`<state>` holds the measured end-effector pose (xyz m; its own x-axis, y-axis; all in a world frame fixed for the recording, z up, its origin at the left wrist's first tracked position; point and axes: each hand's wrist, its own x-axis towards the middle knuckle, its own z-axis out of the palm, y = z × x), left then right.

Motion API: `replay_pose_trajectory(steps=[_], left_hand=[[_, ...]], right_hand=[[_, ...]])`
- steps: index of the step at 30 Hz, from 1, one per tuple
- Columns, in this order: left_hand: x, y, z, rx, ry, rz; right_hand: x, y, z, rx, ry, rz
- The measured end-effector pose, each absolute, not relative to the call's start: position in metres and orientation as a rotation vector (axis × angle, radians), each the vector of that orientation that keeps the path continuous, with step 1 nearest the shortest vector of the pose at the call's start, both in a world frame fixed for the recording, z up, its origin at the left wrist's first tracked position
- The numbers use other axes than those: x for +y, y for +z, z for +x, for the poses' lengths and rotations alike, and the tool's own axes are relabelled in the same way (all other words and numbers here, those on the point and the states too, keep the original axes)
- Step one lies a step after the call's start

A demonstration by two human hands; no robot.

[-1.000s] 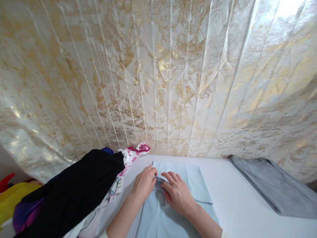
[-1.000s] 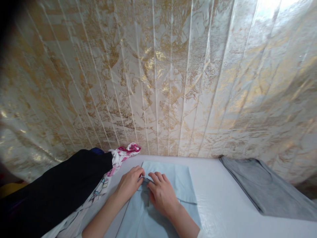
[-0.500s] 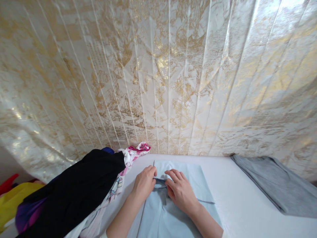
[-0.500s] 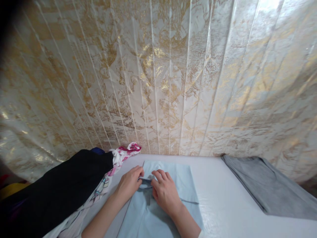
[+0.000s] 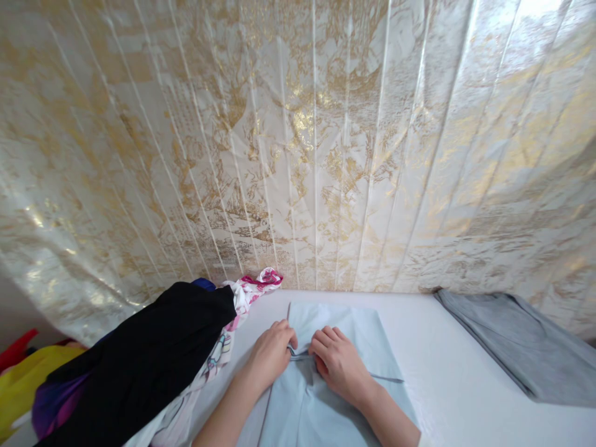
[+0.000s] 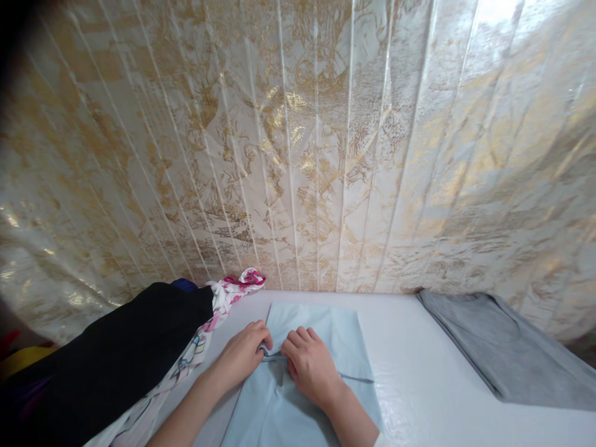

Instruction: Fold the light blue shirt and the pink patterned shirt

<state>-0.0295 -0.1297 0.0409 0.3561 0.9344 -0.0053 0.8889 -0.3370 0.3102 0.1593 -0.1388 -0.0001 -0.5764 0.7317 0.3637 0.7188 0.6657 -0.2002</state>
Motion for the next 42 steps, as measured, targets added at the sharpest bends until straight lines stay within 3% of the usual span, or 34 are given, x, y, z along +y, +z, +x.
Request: replay_pose_trajectory(steps=[7, 18, 34, 42], left_hand=[[-0.126, 0.053, -0.043, 1.730, 0.184, 2.228], [-0.104, 0.029, -0.018, 2.078, 0.180, 2.078], [-0.097, 0.029, -0.021, 2.110, 0.100, 2.073], [-0.109, 0.034, -0.022, 2.105, 0.084, 2.120]], right_hand=[[-0.142, 0.002, 0.161, -2.482, 0.205, -1.111], [-0.140, 0.001, 0.161, -2.497, 0.258, -1.068], [-0.138, -0.001, 0.163, -2.426, 0.380, -1.023], [-0.132, 0.004, 0.167, -2.293, 0.648, -1.044]])
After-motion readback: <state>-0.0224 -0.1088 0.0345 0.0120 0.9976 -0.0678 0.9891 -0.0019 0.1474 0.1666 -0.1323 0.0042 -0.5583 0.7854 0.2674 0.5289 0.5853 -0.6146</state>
